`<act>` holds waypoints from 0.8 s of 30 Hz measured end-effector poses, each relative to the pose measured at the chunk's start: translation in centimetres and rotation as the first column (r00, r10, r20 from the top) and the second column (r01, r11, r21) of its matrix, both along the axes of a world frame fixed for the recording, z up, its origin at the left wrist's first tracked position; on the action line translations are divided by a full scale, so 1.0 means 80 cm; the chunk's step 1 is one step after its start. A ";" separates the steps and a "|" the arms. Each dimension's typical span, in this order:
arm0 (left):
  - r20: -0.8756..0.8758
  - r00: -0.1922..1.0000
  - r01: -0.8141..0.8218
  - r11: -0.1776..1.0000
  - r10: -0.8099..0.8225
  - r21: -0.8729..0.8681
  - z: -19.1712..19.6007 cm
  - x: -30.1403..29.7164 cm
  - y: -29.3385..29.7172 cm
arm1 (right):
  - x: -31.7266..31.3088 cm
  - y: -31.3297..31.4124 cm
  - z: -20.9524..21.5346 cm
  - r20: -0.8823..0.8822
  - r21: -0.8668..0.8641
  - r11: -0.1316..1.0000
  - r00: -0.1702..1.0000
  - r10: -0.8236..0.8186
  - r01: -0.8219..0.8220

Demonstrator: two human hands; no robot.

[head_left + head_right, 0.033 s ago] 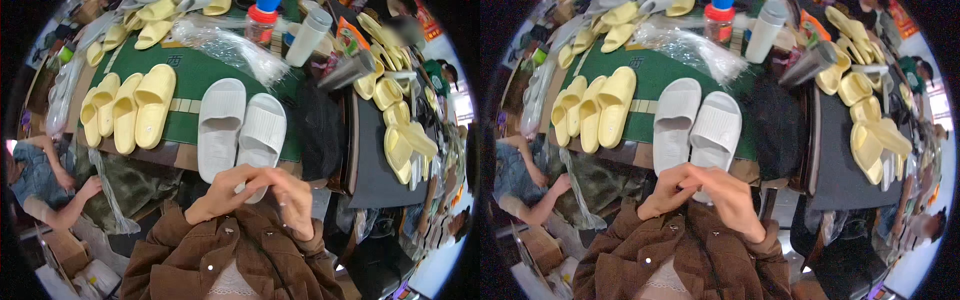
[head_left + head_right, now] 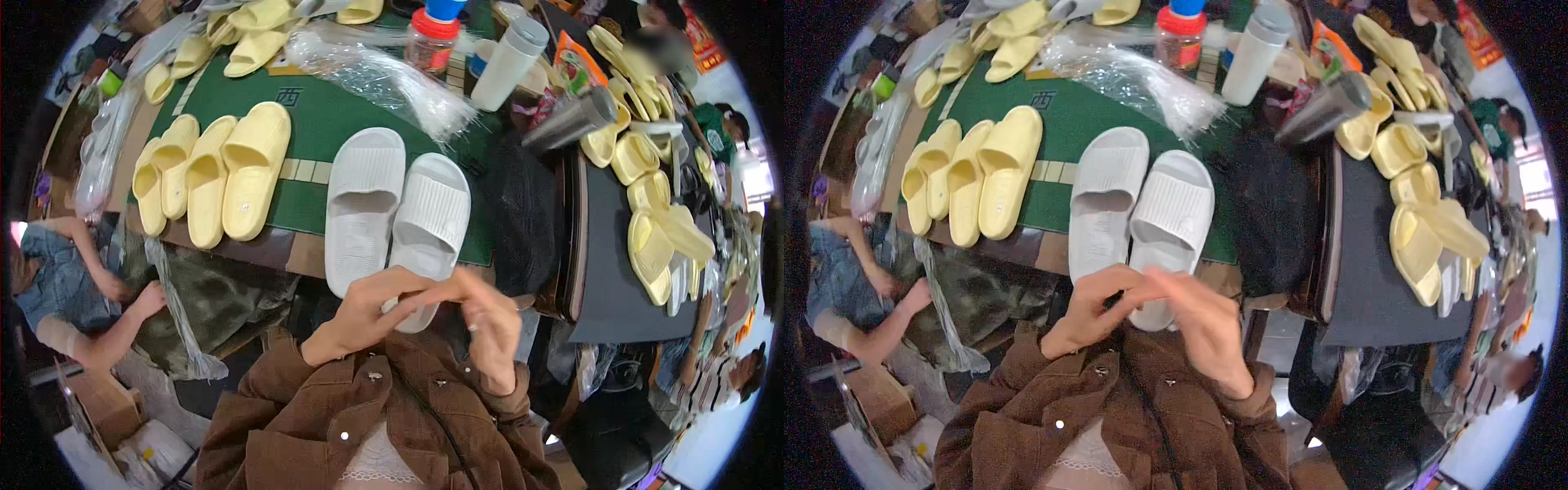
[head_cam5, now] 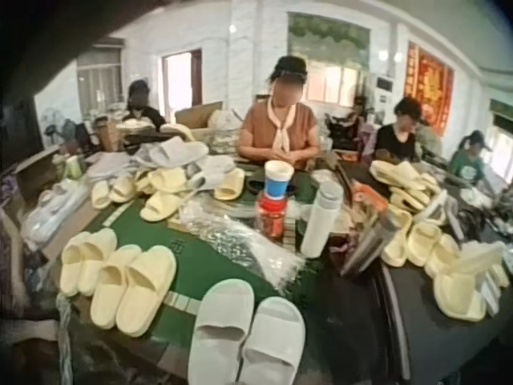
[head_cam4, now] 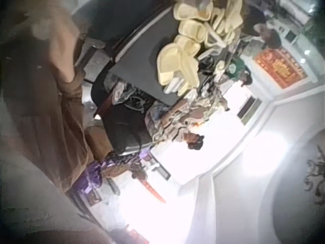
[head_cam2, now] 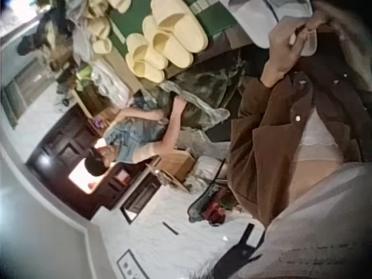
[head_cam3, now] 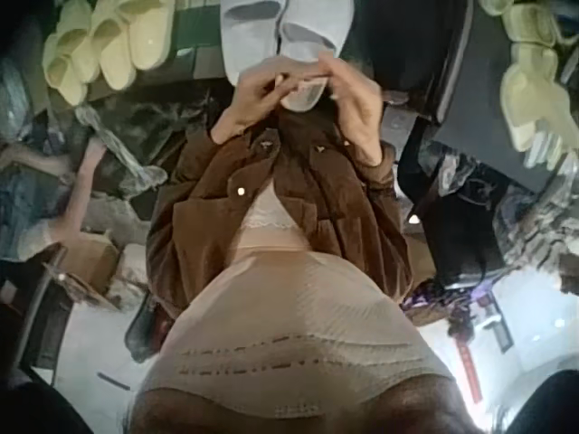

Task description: The person pairs slippers together by threading plastic tag fasteners through each pair by hand, locking the fasteners, and setting the slippers aside.

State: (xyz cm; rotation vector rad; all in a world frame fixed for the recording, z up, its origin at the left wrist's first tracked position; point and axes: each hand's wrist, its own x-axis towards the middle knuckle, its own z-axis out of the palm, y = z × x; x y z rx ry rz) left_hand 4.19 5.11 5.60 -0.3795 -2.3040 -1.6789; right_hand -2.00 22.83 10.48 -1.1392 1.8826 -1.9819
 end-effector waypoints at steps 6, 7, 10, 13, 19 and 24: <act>-0.163 0.957 -0.266 0.952 0.242 -0.151 -0.009 0.011 -0.034 | -0.008 0.049 -0.026 0.309 -0.204 0.892 0.891 -0.332 0.403; -0.161 0.955 -0.272 0.950 0.248 -0.151 -0.005 0.014 -0.041 | -0.011 0.059 -0.023 0.319 -0.219 0.862 0.868 -0.380 0.458; -0.227 0.922 -0.383 0.833 0.315 -0.400 -0.009 0.022 -0.058 | -0.019 0.094 -0.039 0.388 -0.275 0.753 0.785 -0.482 0.598; -0.257 0.890 -0.450 0.811 0.375 -0.375 -0.023 0.028 -0.065 | -0.023 0.116 -0.049 0.396 -0.290 0.753 0.790 -0.467 0.591; -0.299 0.905 -0.401 0.839 0.302 -0.368 -0.020 0.023 -0.055 | -0.018 0.104 -0.053 0.389 -0.132 0.828 0.796 -0.463 0.545; -0.128 0.967 -0.252 0.908 0.221 -0.334 -0.048 0.021 -0.037 | -0.004 0.044 -0.069 0.600 0.253 0.962 0.765 -0.236 0.098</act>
